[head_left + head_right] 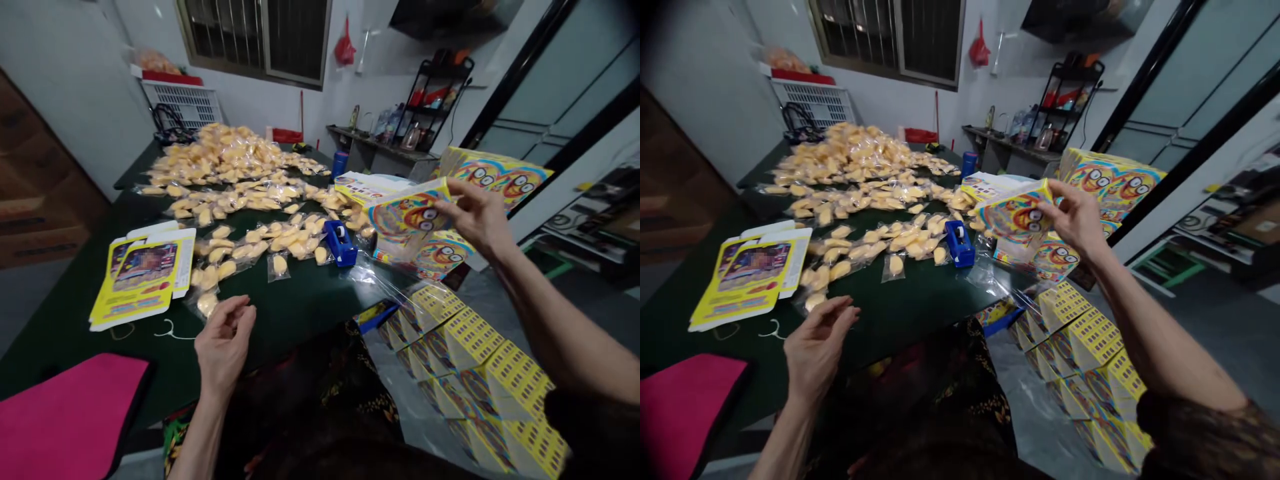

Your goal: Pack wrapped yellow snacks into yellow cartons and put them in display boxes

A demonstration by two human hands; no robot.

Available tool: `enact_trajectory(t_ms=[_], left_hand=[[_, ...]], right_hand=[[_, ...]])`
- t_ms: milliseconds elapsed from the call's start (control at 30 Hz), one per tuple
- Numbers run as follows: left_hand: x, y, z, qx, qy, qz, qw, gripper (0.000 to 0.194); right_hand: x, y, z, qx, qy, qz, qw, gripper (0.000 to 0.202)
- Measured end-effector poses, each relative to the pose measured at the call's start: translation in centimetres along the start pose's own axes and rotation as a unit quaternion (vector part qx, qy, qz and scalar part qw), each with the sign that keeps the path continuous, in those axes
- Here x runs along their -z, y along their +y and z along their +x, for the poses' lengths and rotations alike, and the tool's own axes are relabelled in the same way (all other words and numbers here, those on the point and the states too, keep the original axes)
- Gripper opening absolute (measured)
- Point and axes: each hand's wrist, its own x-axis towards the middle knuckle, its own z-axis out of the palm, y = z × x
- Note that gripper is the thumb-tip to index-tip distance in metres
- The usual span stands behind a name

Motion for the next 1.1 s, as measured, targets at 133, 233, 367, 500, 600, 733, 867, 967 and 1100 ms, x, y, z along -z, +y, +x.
enact_trajectory(t_ms=[133, 233, 367, 500, 600, 733, 867, 967, 1100], left_hand=[[-0.4, -0.3, 0.3, -0.072, -0.052, 0.091, 0.992, 0.021], [-0.1, -0.1, 1.3, -0.101, -0.083, 0.183, 0.974, 0.021], [2.2, 0.2, 3.6, -0.110, -0.078, 0.333, 0.933, 0.026], [5.4, 1.3, 6.8, -0.088, -0.042, 0.497, 0.862, 0.037], [6.7, 1.9, 10.0, 0.004, -0.038, 0.593, 0.804, 0.047], [6.8, 1.2, 14.1, 0.214, -0.021, 0.640, 0.738, 0.090], [7.1, 0.3, 15.8, 0.293, -0.049, 0.629, 0.718, 0.107], [8.3, 0.5, 15.6, 0.243, -0.042, 0.639, 0.728, 0.100], [9.9, 2.4, 13.7, 0.127, -0.012, 0.660, 0.740, 0.090]], right_hand=[[-0.6, 3.1, 5.5, -0.075, -0.096, -0.305, 0.945, 0.031], [-4.4, 4.4, 7.3, -0.141, -0.181, -0.393, 0.890, 0.034], [-8.7, 5.7, 6.4, -0.137, -0.240, -0.387, 0.880, 0.023], [-9.2, 7.1, 5.6, -0.116, -0.235, -0.373, 0.890, 0.047], [-10.2, 6.4, 4.9, -0.049, -0.175, -0.333, 0.925, 0.047], [-16.0, 1.9, 1.6, 0.137, -0.223, -0.175, 0.949, 0.036], [-22.6, -5.4, -2.6, 0.243, -0.315, -0.052, 0.916, 0.035], [-25.5, -11.2, -4.2, 0.254, -0.358, 0.079, 0.895, 0.035], [-27.4, -18.4, -4.2, 0.227, -0.353, 0.212, 0.882, 0.033]])
